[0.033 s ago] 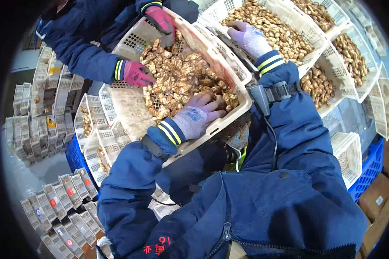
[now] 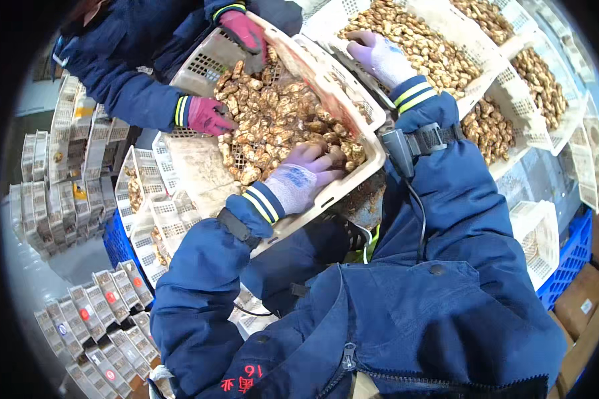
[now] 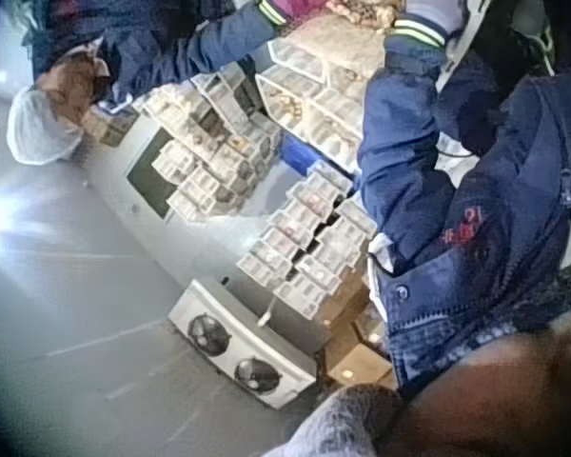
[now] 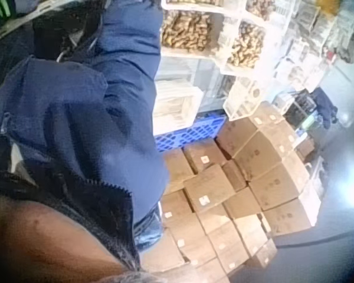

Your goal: The person sorts bulbs by hand from a crate, picking individual bulbs and placing them into other crates on the floor, while another person also picks from the same crate.

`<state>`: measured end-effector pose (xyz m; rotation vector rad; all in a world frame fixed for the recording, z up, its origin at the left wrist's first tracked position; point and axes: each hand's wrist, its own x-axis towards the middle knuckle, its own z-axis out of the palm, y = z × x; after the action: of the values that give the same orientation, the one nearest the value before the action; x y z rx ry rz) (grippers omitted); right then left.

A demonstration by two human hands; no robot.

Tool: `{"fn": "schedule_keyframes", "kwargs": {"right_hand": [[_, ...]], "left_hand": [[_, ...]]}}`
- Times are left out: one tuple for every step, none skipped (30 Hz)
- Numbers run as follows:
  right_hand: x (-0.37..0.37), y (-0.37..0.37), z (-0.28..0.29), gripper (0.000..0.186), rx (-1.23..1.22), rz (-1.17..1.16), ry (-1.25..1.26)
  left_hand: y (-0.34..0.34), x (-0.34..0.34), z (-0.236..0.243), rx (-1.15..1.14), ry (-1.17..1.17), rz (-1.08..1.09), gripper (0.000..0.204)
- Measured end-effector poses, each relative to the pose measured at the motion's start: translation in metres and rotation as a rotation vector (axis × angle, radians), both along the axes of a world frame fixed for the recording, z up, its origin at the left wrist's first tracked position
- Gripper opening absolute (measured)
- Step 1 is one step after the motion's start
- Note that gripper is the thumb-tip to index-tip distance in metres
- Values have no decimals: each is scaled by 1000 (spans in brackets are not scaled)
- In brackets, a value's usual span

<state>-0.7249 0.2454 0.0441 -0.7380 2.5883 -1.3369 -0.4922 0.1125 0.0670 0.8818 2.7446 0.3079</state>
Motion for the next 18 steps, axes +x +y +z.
{"fn": "schedule_keyframes", "kwargs": {"right_hand": [[-7, 1, -10, 43, -3, 11, 24], [-13, 5, -14, 44, -12, -8, 18], [-11, 3, -17, 45, -12, -9, 14], [-11, 6, -16, 45, -8, -19, 15], [-12, 8, -14, 45, -11, -15, 24], [-10, 3, -9, 45, -29, 7, 28], [-9, 4, -6, 46, -15, 28, -34], [-20, 11, -16, 42, -49, -3, 16], [-3, 4, 4, 39, -75, 2, -92], [13, 6, 28, 36, -84, -8, -194], [5, 9, 18, 37, -89, -3, -148], [2, 14, 15, 37, -79, -16, -150], [1, 17, 12, 37, -93, -28, -139], [1, 19, 10, 37, -105, -35, -127], [8, 17, 18, 37, -148, -1, -197], [13, 22, 29, 37, -147, 2, -197], [17, 27, 40, 37, -173, 27, -263], [21, 25, 45, 37, -204, 59, -333]], "left_hand": [[1, -1, -4, -62, 33, 15, 42], [1, -3, -9, -124, 67, 30, 42], [-4, -5, -10, -136, -22, 97, 46], [-6, -9, 1, -203, -94, 213, 51], [-16, -11, 0, -288, -69, 222, 53], [-32, -7, 1, -387, -48, 248, 54], [-46, -7, -4, -351, -53, 360, 55], [-57, -14, -6, -310, -48, 455, 55], [-90, -1, -4, -351, -40, 503, 57], [-113, 9, -3, -375, -28, 537, 58], [-113, 6, 3, -325, 13, 567, 59], [-104, 4, 4, -275, 87, 626, 59], [-87, 4, 15, -165, 67, 567, 58], [-68, 6, 21, -54, 47, 512, 58], [-62, 19, 22, 10, -17, 291, 57], [-49, 27, 28, 44, -164, 168, 51], [-46, 38, 24, 18, -217, 104, 48], [-42, 44, 24, -14, -272, 47, 46]]}}
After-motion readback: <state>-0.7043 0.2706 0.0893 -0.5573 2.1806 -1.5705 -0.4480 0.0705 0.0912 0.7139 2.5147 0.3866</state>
